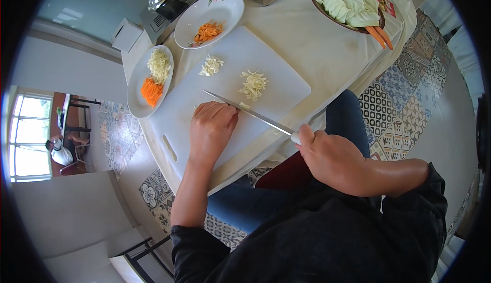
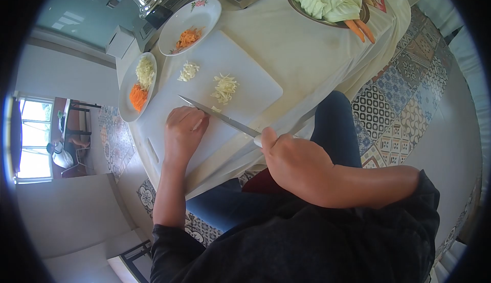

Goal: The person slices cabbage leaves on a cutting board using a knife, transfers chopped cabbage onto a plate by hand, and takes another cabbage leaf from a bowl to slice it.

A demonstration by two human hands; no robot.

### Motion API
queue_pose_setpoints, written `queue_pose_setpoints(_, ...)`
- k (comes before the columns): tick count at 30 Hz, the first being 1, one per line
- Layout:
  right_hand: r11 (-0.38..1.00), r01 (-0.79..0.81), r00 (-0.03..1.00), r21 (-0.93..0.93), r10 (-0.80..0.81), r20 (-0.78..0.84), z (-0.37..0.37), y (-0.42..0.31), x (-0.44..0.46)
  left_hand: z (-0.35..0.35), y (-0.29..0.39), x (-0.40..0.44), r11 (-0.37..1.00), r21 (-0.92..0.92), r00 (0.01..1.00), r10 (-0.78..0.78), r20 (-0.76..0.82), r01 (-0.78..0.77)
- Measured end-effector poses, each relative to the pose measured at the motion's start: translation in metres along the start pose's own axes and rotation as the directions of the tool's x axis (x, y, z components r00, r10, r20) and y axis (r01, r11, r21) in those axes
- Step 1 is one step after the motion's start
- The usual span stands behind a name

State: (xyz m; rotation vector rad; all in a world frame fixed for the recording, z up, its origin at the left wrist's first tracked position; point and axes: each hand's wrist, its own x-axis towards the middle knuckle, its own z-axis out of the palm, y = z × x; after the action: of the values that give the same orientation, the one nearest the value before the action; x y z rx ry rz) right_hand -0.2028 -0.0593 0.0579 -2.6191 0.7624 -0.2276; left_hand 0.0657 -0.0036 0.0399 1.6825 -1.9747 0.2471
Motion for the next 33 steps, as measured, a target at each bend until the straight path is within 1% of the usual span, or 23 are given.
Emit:
queue_pose_setpoints(5,0.998,-0.024,1.000,0.052,0.024,0.000,0.003,-0.004,0.000,0.000,-0.001,0.000,1.000,0.000,0.999,-0.019,0.027,0.019)
queue_pose_setpoints(11,0.998,-0.062,0.998,-0.027,0.062,-0.010,0.008,-0.010,0.000,0.001,-0.001,-0.001,1.000,-0.023,1.000,-0.016,0.004,0.016)
queue_pose_setpoints(17,0.997,-0.066,0.997,-0.027,0.067,0.027,0.005,-0.012,0.005,0.001,-0.001,-0.001,0.999,-0.026,1.000,-0.024,0.008,0.024)
queue_pose_setpoints(23,0.999,-0.037,0.996,0.020,0.036,0.085,0.007,-0.009,0.025,0.003,-0.002,-0.001,0.999,-0.040,1.000,-0.009,-0.020,0.008)
queue_pose_setpoints(26,0.995,-0.050,0.993,0.091,0.041,0.107,0.010,-0.008,0.036,0.002,-0.003,-0.001,0.999,-0.038,1.000,-0.030,0.000,0.030)
queue_pose_setpoints(29,0.999,-0.031,0.995,0.035,0.027,0.098,0.005,-0.006,0.031,0.001,-0.003,-0.001,0.997,-0.056,0.998,-0.056,0.006,0.056)
queue_pose_setpoints(32,0.998,-0.042,0.996,0.055,0.038,0.077,0.000,0.003,0.020,-0.002,0.002,0.001,0.997,-0.071,0.999,-0.041,-0.020,0.039)
queue_pose_setpoints(33,0.999,-0.027,0.997,0.033,0.024,0.076,-0.005,0.006,0.018,-0.001,0.001,0.001,0.998,-0.057,0.999,-0.040,-0.016,0.039)
